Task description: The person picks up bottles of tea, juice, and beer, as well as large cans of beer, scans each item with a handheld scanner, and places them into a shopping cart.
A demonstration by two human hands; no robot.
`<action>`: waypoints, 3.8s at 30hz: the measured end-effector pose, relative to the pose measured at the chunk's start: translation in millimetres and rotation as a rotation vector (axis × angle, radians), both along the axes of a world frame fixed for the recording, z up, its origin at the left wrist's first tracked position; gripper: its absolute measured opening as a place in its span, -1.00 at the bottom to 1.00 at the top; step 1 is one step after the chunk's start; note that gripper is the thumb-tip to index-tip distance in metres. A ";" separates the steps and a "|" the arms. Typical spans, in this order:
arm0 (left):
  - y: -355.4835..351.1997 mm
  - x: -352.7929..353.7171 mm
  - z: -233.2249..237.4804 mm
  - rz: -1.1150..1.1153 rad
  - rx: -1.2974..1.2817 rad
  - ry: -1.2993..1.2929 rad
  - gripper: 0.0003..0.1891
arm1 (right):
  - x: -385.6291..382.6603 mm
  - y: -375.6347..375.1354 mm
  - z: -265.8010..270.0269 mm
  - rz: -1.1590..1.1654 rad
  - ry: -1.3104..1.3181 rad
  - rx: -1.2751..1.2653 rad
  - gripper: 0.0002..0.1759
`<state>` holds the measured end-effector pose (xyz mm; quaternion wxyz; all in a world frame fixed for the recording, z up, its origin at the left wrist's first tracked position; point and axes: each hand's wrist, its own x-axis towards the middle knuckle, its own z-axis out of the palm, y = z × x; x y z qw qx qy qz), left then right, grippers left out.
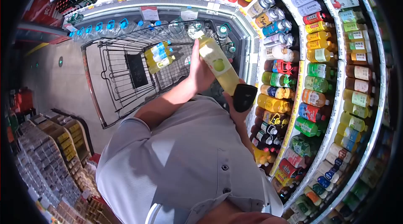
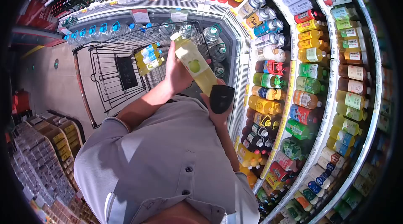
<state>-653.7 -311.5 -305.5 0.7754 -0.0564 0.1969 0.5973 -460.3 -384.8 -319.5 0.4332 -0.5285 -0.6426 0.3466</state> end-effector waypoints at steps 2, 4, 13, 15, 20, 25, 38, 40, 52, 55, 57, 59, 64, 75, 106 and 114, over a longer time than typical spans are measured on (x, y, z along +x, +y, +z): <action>3.9 -16.1 -12.2 -0.021 -0.011 -0.040 -0.25 | -16.6 8.5 14.1 0.061 -0.023 0.048 -0.27; 7.5 -30.1 -19.5 -0.047 -0.038 -0.091 -0.24 | -26.7 10.6 19.4 0.118 -0.049 0.098 -0.30; 7.8 -75.6 -60.4 -0.281 -0.201 0.063 -0.26 | -47.2 2.1 19.5 0.260 -0.014 -0.198 -0.52; 7.9 -86.6 -75.8 -0.343 -0.200 0.016 -0.27 | -39.3 7.9 23.5 0.367 -0.146 -0.339 -0.51; 11.1 -112.2 -98.9 -0.554 -0.148 0.125 -0.25 | -22.9 31.9 37.8 0.646 -0.285 -0.454 -0.46; 5.2 -131.6 -95.6 -0.592 0.006 0.141 -0.20 | -47.3 29.8 42.8 0.468 -0.219 -0.497 -0.56; 1.4 -106.0 -46.9 -0.187 -0.041 0.099 -0.33 | -63.0 16.6 2.2 0.296 0.156 -0.311 -0.34; 1.0 -102.2 -41.1 -0.156 -0.028 0.098 -0.32 | -53.5 18.2 -1.8 0.273 0.189 -0.240 -0.27; -6.9 -33.7 -37.5 -0.228 -0.060 0.199 -0.59 | -2.9 6.9 -11.0 0.112 0.262 -0.235 -0.23; -10.4 -13.4 -49.1 -0.265 -0.090 0.460 -0.68 | 11.8 1.0 -12.1 0.096 0.298 -0.178 -0.30; -7.5 -2.2 -83.9 -0.271 0.064 0.474 -0.65 | 20.6 -1.2 -6.1 0.067 0.242 -0.151 -0.31; -0.5 15.6 -84.0 -0.339 0.099 0.425 -0.61 | 30.6 -3.9 -2.9 0.039 0.180 -0.131 -0.32; 15.5 56.1 -122.4 -0.443 0.463 0.533 -0.52 | 53.4 -15.0 -14.7 -0.085 0.105 -0.022 -0.39; 43.1 175.0 -3.9 -0.763 0.382 0.590 -0.34 | 103.5 -58.8 -19.0 -0.474 0.421 -0.053 -0.37; 34.0 81.5 -46.1 -0.861 -0.022 0.243 -0.60 | 90.7 -57.9 -41.0 -0.443 0.335 -0.300 -0.57; 31.1 91.9 -11.4 -0.689 0.180 0.697 -0.48 | 87.4 -45.0 -51.1 -0.437 0.574 -0.309 -0.60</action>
